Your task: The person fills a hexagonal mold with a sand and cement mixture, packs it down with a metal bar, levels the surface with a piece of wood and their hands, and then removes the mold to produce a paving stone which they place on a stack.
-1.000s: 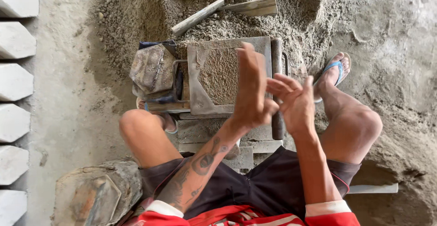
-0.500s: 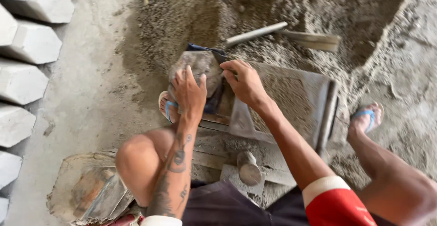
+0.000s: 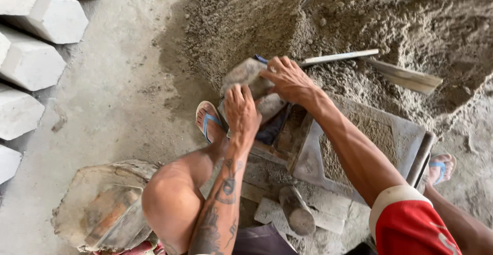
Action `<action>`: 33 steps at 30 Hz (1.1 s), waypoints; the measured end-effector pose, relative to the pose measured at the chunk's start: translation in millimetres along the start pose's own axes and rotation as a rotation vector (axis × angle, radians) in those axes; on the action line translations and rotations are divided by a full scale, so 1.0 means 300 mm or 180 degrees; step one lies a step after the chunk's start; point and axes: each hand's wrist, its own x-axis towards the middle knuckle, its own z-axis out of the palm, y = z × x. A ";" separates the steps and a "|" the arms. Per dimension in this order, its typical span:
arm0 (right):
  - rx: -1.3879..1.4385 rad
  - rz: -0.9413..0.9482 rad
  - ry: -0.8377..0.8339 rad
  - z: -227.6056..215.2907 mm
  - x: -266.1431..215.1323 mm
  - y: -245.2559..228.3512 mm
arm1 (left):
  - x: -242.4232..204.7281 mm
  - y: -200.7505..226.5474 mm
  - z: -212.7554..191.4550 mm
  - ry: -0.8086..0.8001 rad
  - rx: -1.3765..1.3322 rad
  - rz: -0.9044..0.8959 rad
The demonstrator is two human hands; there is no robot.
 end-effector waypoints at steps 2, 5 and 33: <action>0.0100 0.0054 0.0026 -0.043 -0.026 -0.013 | 0.007 -0.020 -0.032 0.0296 0.0023 0.0265; -0.0365 -0.0210 0.0834 -0.197 -0.123 -0.031 | 0.045 0.033 -0.228 0.0604 -0.0190 0.0700; 0.0158 0.1491 0.1607 -0.148 -1.173 -0.116 | -0.167 0.611 -0.298 -0.0742 -0.0825 0.3128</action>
